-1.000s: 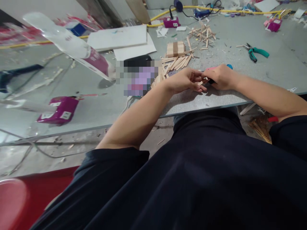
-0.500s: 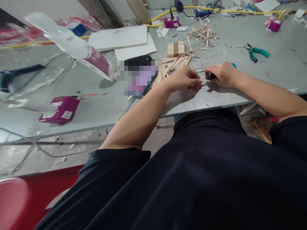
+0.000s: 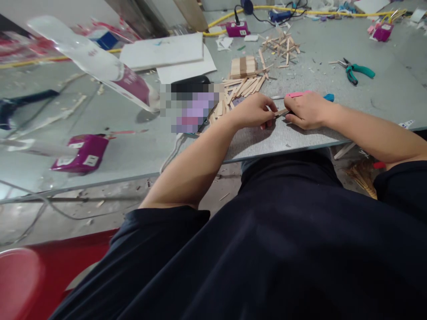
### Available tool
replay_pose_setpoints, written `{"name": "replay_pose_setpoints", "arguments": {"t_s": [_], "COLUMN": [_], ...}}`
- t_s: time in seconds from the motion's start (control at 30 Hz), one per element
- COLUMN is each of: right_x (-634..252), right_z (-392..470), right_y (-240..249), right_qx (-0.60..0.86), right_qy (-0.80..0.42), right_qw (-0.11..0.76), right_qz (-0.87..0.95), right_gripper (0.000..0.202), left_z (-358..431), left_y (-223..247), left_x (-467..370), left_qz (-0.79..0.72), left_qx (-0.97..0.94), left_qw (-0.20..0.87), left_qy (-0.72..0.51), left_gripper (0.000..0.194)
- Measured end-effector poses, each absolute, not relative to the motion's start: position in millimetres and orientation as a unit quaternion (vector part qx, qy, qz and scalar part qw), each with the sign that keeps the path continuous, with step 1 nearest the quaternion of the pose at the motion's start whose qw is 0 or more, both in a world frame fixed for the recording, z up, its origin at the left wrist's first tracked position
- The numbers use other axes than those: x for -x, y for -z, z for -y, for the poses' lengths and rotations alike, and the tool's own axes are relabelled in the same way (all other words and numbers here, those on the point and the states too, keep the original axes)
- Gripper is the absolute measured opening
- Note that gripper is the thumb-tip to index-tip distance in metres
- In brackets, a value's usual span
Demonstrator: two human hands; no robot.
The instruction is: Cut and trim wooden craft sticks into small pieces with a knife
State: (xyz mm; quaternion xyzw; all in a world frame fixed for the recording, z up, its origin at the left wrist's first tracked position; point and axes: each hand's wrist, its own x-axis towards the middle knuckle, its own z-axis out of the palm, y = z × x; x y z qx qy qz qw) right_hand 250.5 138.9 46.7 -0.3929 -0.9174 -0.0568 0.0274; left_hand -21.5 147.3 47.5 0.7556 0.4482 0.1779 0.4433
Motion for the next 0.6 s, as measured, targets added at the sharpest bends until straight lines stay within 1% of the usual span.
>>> {"name": "replay_pose_setpoints", "arguments": {"t_s": [0.13, 0.27, 0.43, 0.6], "right_x": [-251.5, -250.7, -245.5, -242.6], "right_z": [-141.6, -144.0, -138.3, -133.9], "right_y": [-43.4, -41.5, -48.7, -52.2], "right_qx": [0.397, 0.389, 0.407, 0.419], "right_qy": [0.052, 0.036, 0.024, 0.051], "right_qw": [0.035, 0.057, 0.035, 0.024], "right_qz": [0.916, 0.919, 0.912, 0.906], "right_gripper": [0.042, 0.038, 0.042, 0.038], "left_z": [-148.4, -151.1, -152.7, -150.8], "left_y": [-47.0, -43.1, -40.5, -41.7], "left_x": [22.8, 24.1, 25.2, 23.7], "left_qz": [-0.457, -0.461, -0.442, -0.445], "left_qx": [-0.76, -0.756, -0.765, -0.762], "left_qw": [0.433, 0.433, 0.432, 0.433], "left_qy": [-0.164, -0.168, -0.179, -0.181], "left_gripper": [0.011, 0.014, 0.015, 0.014]}}
